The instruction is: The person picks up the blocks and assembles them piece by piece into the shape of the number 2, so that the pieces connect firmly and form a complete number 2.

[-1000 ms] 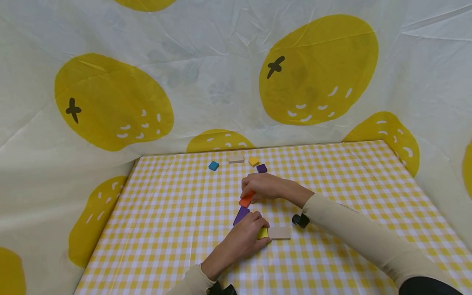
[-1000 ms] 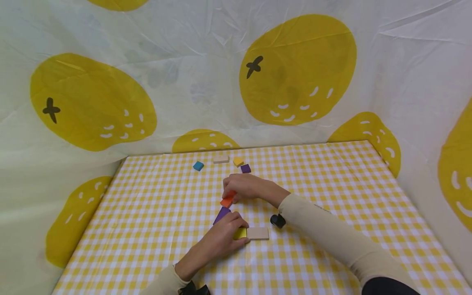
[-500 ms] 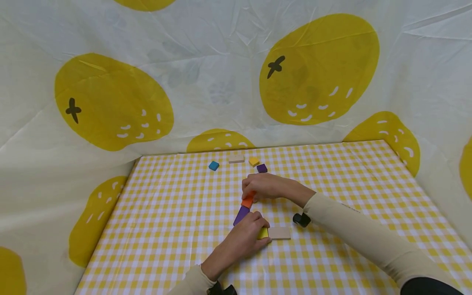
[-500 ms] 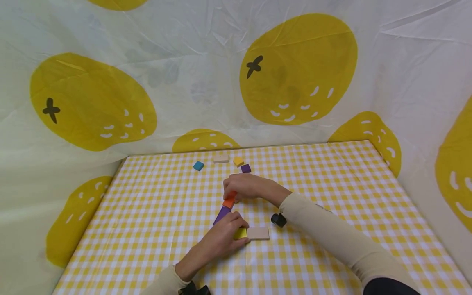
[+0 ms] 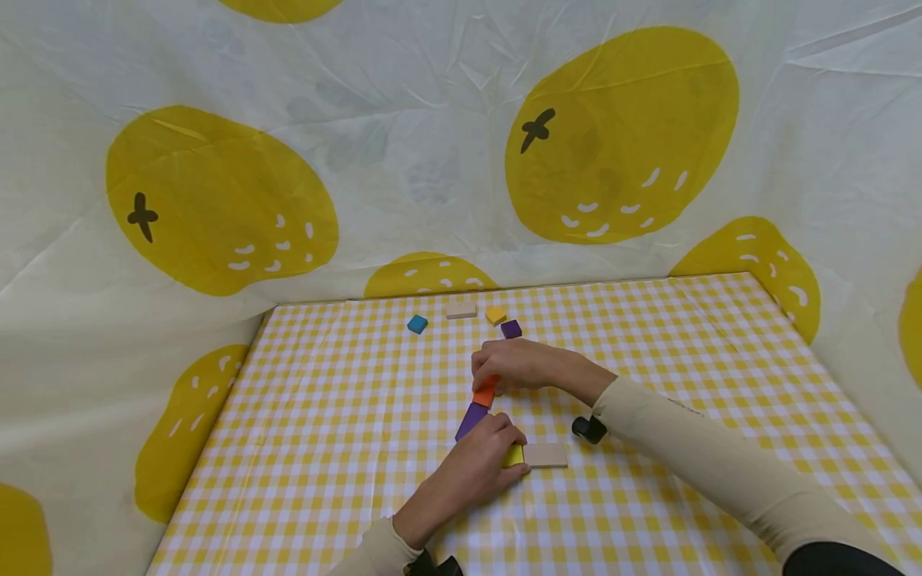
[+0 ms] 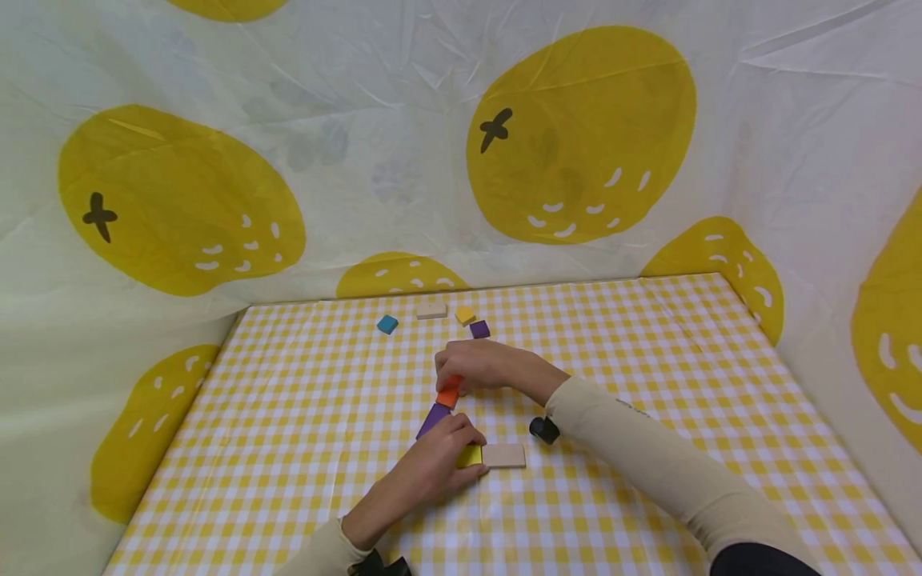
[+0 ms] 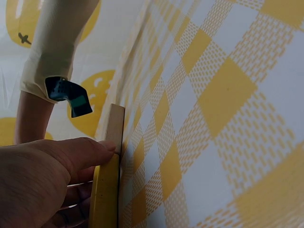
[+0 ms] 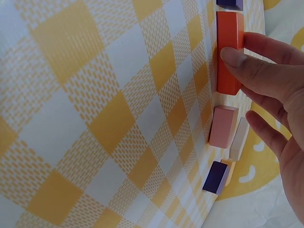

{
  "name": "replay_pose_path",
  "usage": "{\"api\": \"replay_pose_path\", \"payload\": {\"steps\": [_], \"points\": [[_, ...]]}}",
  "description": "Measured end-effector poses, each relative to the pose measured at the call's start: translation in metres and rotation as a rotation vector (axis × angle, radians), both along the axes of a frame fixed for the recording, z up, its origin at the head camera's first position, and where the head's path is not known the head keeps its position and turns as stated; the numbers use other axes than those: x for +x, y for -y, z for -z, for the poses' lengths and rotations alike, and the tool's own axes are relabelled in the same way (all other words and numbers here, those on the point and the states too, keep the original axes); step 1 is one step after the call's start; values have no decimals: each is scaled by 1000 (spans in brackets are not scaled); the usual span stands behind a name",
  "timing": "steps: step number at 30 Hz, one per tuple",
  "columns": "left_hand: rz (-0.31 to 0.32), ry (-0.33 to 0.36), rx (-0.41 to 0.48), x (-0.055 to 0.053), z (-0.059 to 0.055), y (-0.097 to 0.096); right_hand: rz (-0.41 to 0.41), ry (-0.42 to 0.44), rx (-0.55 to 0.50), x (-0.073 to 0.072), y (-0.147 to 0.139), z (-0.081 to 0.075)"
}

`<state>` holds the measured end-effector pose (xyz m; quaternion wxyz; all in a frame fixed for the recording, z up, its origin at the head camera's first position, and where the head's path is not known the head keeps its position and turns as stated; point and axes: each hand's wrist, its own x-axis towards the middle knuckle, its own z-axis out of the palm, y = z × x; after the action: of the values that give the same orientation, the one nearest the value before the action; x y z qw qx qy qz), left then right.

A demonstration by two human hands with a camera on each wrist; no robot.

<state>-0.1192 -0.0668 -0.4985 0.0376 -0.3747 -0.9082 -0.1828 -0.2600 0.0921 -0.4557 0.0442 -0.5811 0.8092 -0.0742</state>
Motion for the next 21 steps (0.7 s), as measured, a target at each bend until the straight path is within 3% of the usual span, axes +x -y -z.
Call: {"api": "replay_pose_path", "payload": {"steps": [21], "points": [[3, -23, 14, 0, 1, 0, -53, -43, -18, -1, 2, 0]]}}
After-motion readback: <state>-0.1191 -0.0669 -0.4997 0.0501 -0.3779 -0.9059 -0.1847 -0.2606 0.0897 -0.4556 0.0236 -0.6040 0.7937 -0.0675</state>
